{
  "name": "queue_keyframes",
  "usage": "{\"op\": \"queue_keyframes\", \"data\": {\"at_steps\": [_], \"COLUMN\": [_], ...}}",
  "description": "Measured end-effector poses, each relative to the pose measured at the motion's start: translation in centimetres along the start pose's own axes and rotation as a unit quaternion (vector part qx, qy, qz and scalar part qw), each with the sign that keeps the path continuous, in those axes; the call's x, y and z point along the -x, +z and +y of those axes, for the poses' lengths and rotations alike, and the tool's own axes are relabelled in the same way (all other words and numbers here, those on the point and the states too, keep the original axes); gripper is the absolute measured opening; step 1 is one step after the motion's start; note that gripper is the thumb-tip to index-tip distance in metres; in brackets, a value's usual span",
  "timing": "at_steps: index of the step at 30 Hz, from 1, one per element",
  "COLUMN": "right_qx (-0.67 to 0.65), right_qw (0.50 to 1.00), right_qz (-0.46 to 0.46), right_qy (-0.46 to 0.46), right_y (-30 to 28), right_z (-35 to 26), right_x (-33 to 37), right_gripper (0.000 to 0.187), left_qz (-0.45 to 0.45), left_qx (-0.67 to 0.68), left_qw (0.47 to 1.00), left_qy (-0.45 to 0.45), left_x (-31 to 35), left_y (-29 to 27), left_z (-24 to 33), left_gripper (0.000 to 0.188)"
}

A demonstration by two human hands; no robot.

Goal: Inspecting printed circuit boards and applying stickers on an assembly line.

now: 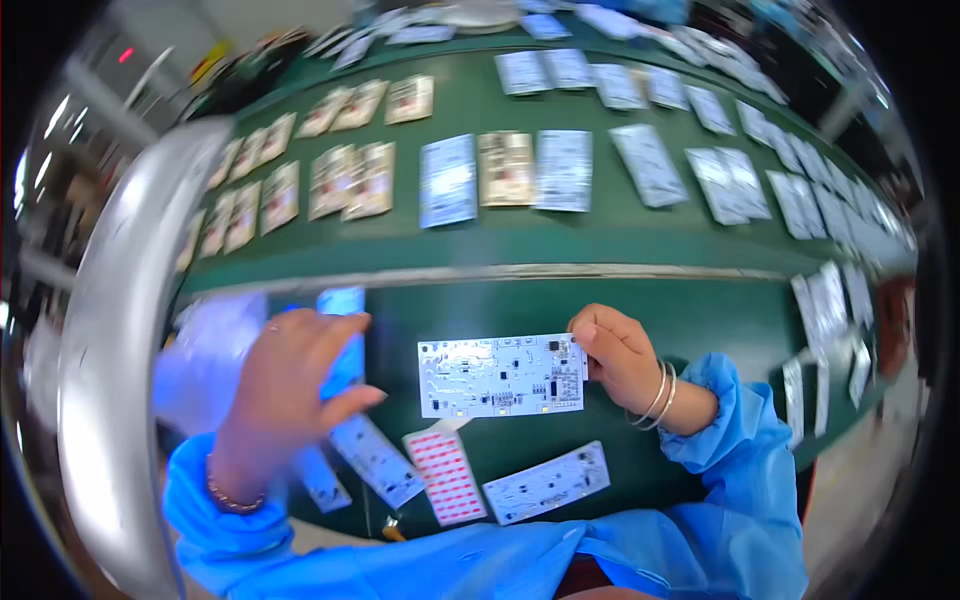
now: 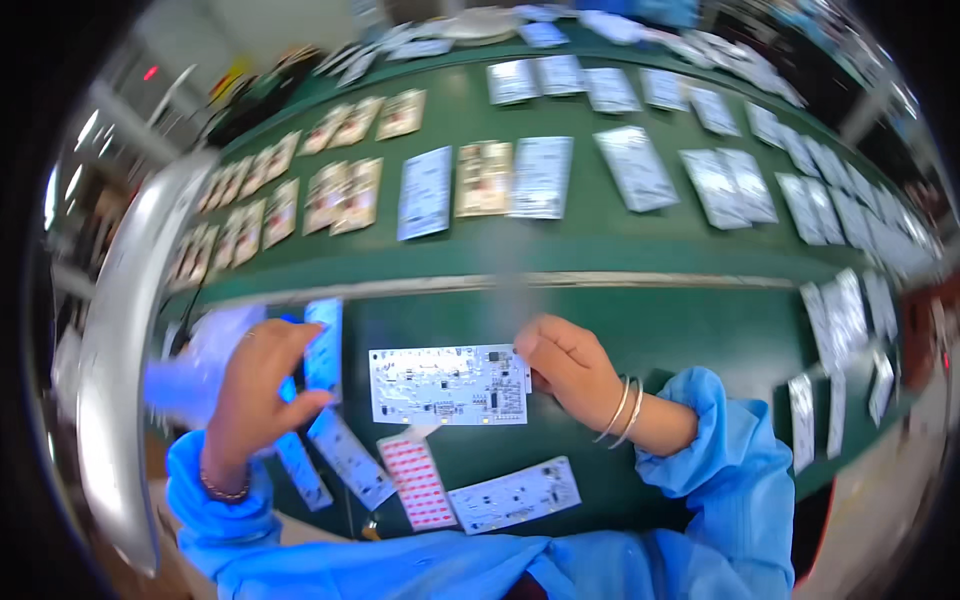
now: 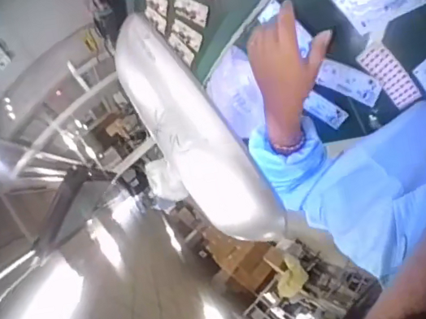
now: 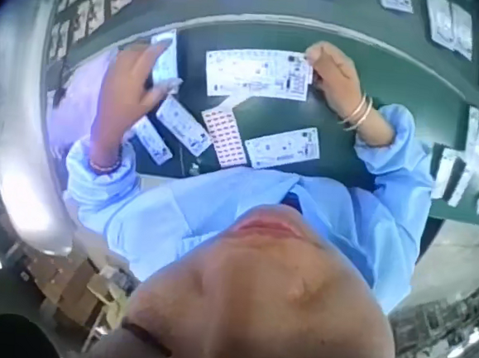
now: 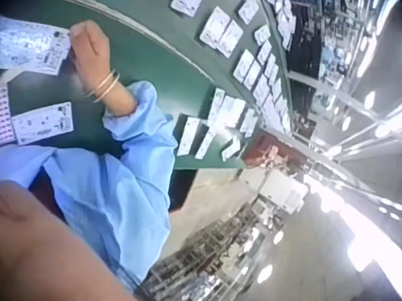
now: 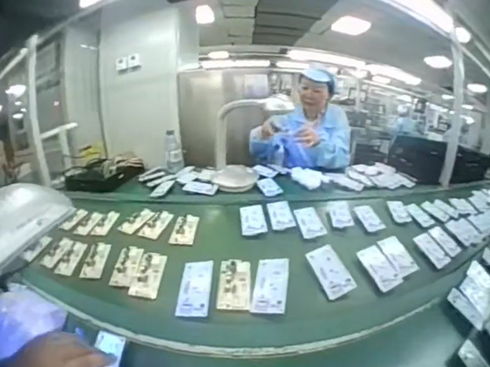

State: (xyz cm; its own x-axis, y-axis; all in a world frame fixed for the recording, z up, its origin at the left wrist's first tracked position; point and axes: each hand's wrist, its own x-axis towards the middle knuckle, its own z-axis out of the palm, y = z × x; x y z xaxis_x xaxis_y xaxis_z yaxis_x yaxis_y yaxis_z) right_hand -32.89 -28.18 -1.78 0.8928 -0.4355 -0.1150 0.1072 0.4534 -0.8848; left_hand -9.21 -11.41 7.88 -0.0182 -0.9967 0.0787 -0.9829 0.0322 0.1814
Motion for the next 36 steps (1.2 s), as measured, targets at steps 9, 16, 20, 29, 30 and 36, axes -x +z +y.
{"op": "queue_keyframes", "data": {"at_steps": [9, 16, 20, 29, 30, 36], "right_qx": [0.045, 0.045, 0.058, 0.069, 0.071, 0.080], "right_qw": [0.939, 0.896, 0.902, 0.908, 0.909, 0.917], "right_qz": [0.312, 0.412, 0.396, 0.379, 0.377, 0.360], "right_qy": [-0.139, -0.160, -0.162, -0.165, -0.166, -0.151], "right_y": [-6.1, -6.0, -5.6, -5.9, -5.8, -6.0], "right_z": [-3.1, -1.7, -1.8, -1.6, -1.6, -1.7], "right_x": [8.8, 13.1, 12.5, 12.4, 12.5, 12.6], "right_gripper": [0.023, 0.024, 0.022, 0.021, 0.021, 0.021], "left_qz": [0.001, 0.002, 0.007, -0.033, -0.029, -0.055], "left_qx": [-0.190, -0.082, -0.093, 0.071, 0.064, 0.071], "left_qw": [0.981, 0.995, 0.995, 0.980, 0.981, 0.976], "left_qy": [-0.029, -0.059, -0.046, -0.185, -0.181, -0.199], "left_x": [-13.2, -16.3, -15.0, -14.3, -14.2, -14.2], "left_y": [4.8, 6.7, 6.7, 6.1, 6.1, 5.3], "left_z": [-7.1, -7.8, -10.1, -10.2, -10.1, -9.2], "left_gripper": [0.053, 0.052, 0.052, 0.065, 0.066, 0.070]}}
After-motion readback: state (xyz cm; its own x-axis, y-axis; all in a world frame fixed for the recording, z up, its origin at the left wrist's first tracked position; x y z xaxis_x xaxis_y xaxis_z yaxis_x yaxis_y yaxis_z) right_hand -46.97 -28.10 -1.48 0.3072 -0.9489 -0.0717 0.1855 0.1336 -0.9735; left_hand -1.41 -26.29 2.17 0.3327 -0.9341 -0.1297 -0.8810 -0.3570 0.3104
